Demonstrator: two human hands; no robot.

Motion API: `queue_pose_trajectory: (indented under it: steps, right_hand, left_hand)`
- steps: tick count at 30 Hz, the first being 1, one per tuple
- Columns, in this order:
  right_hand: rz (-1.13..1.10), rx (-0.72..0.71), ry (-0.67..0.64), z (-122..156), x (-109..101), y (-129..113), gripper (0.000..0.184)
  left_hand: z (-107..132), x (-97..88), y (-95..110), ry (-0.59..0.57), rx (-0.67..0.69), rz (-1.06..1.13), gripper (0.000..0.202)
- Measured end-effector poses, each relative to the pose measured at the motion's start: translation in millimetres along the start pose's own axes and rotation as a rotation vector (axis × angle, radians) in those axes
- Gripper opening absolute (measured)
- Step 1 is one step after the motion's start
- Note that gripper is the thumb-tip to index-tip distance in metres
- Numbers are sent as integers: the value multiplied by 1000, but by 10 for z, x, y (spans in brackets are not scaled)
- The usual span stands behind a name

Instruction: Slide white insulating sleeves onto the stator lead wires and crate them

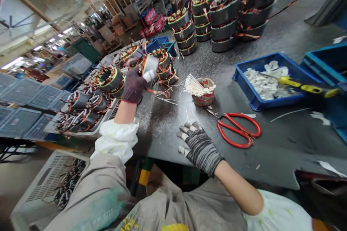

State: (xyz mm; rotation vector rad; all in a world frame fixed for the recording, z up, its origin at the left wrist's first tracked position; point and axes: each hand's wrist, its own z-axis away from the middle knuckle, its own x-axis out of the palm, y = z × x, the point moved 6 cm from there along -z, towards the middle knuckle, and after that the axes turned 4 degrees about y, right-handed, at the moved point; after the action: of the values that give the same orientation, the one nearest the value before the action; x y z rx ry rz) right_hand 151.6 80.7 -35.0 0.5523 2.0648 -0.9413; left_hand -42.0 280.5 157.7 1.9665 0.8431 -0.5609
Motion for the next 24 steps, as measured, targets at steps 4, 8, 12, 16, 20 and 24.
queue_pose_trajectory:
  steps: [4, 8, 12, 16, 20, 24]
  right_hand:
    - [88, 132, 73, -21, -46, 149, 41]
    - [38, 275, 286, 9, -288, 226, 49]
    - [-7, 13, 207, 49, -530, 52, 58]
    - [85, 55, 89, 124, -720, 84, 57]
    - [116, -70, 19, 22, -674, -103, 53]
    - [193, 170, 238, -237, -633, 7, 37]
  left_hand:
    - [1209, 252, 98, -429, -48, 75, 59]
    - [2061, 429, 333, -507, 227, -325, 40]
    - [2426, 280, 419, -378, 380, -248, 37]
    - [2671, 54, 254, -212, 480, -203, 42]
    - [2817, 160, 255, -319, 532, -212, 37]
    - [2446, 156, 154, -145, 90, 84, 39]
